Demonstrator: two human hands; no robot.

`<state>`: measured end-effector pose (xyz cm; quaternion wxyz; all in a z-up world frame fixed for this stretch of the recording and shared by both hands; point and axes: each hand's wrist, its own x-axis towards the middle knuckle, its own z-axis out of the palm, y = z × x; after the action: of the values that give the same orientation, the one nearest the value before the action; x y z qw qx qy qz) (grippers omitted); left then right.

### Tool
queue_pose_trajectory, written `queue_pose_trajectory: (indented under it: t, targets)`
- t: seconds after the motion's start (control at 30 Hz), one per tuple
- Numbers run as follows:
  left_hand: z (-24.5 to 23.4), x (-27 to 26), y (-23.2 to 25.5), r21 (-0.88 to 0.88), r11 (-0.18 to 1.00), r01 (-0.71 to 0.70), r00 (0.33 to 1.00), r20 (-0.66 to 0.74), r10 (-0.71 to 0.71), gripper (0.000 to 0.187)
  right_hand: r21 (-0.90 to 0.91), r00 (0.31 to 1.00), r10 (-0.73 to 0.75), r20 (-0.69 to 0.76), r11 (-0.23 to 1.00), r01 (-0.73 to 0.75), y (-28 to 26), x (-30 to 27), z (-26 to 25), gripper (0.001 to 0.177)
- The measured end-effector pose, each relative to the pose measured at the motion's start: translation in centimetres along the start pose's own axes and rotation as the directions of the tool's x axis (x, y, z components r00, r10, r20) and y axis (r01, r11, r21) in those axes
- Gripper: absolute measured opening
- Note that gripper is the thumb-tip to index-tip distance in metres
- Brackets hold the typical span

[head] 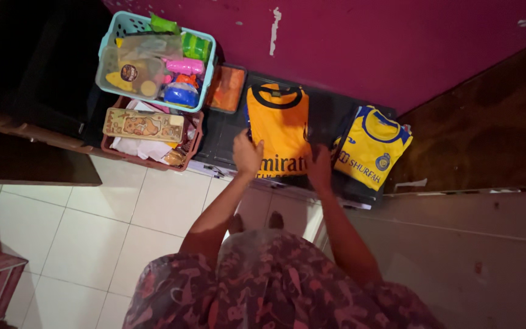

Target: The person removes folded shirts from a wardrobe and places them on a surface, handling each one to ensure they are neatly stacked.

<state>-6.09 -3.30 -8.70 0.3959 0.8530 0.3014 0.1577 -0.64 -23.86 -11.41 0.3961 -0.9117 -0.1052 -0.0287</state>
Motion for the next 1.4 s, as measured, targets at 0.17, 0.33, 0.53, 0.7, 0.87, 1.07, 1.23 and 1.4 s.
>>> queue_pose_trajectory:
  t: [0.17,0.33,0.53,0.7,0.87,1.07,1.23,1.4]
  targets:
    - [0.1,-0.1,4.2,0.272,0.719,-0.639,0.766,0.301,0.567,0.058,-0.279,0.937,-0.348,0.032,0.897,0.343,-5.1,-1.2,-0.4,0.047]
    - [1.7,0.4,3.5,0.263,0.822,-0.506,0.790,0.524,0.319,0.057,-0.220,0.961,-0.116,0.250,0.960,0.173,-0.9,-0.9,3.4,0.058]
    - [5.5,-0.1,5.0,0.440,0.670,-0.597,0.788,0.475,0.391,0.057,0.158,0.937,-0.194,0.289,0.976,0.153,1.4,0.0,2.1,0.045]
    - [8.7,-1.9,9.9,0.228,0.664,-0.712,0.512,0.815,0.270,0.062,0.353,0.971,-0.031,0.237,0.934,-0.056,3.0,-0.9,-1.4,0.040]
    - [19.7,-3.2,8.3,-0.175,0.751,-0.636,0.468,0.687,0.556,0.035,0.144,0.998,0.055,-0.001,0.988,-0.055,7.9,-1.2,-5.0,0.028]
    - [31.4,-4.7,6.4,-0.158,0.670,-0.726,0.376,0.724,0.579,0.034,-0.406,0.998,0.005,-0.060,0.913,-0.029,11.0,-1.5,-10.6,0.045]
    - [33.4,-5.0,6.1,-0.081,0.763,-0.641,0.439,0.776,0.452,0.030,-0.579,0.993,-0.117,-0.027,0.811,0.080,10.9,-0.5,-12.1,0.041]
    - [31.9,-3.1,5.4,-0.109,0.941,-0.321,0.692,0.651,0.312,0.027,-0.241,0.972,-0.053,-0.228,0.970,-0.004,14.4,0.5,-11.0,0.022]
